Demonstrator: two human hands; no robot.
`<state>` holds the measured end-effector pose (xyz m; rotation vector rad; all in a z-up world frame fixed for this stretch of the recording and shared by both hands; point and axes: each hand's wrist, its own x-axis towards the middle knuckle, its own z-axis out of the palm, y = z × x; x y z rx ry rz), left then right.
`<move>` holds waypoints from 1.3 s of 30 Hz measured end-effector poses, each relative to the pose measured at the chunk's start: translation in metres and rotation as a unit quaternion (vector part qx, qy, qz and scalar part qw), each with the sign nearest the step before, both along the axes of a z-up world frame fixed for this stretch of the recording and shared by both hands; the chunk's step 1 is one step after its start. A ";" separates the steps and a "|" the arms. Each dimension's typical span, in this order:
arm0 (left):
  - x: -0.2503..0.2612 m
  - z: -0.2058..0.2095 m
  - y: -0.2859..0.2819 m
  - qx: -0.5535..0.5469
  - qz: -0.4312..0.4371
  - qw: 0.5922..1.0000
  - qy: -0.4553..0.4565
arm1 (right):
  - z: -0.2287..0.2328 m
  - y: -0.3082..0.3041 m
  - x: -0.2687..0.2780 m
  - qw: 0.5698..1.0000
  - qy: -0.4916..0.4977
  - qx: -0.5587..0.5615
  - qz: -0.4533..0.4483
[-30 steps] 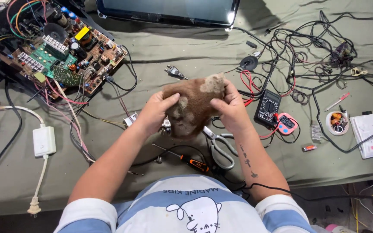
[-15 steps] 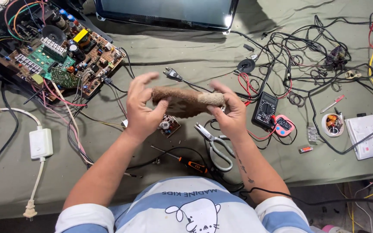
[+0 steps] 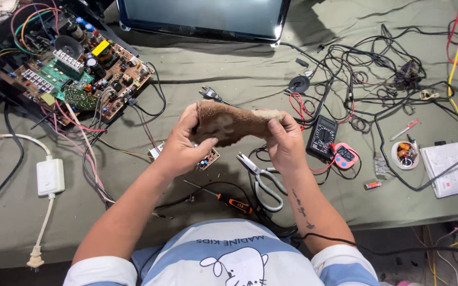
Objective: Cleaning the screen and internal components of a CRT television during a repair process
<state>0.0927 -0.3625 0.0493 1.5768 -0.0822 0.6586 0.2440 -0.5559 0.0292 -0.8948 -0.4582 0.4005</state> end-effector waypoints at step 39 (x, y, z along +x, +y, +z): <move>0.029 -0.037 -0.005 -0.189 -0.029 0.980 0.058 | -0.024 0.026 0.021 0.957 0.187 0.161 0.150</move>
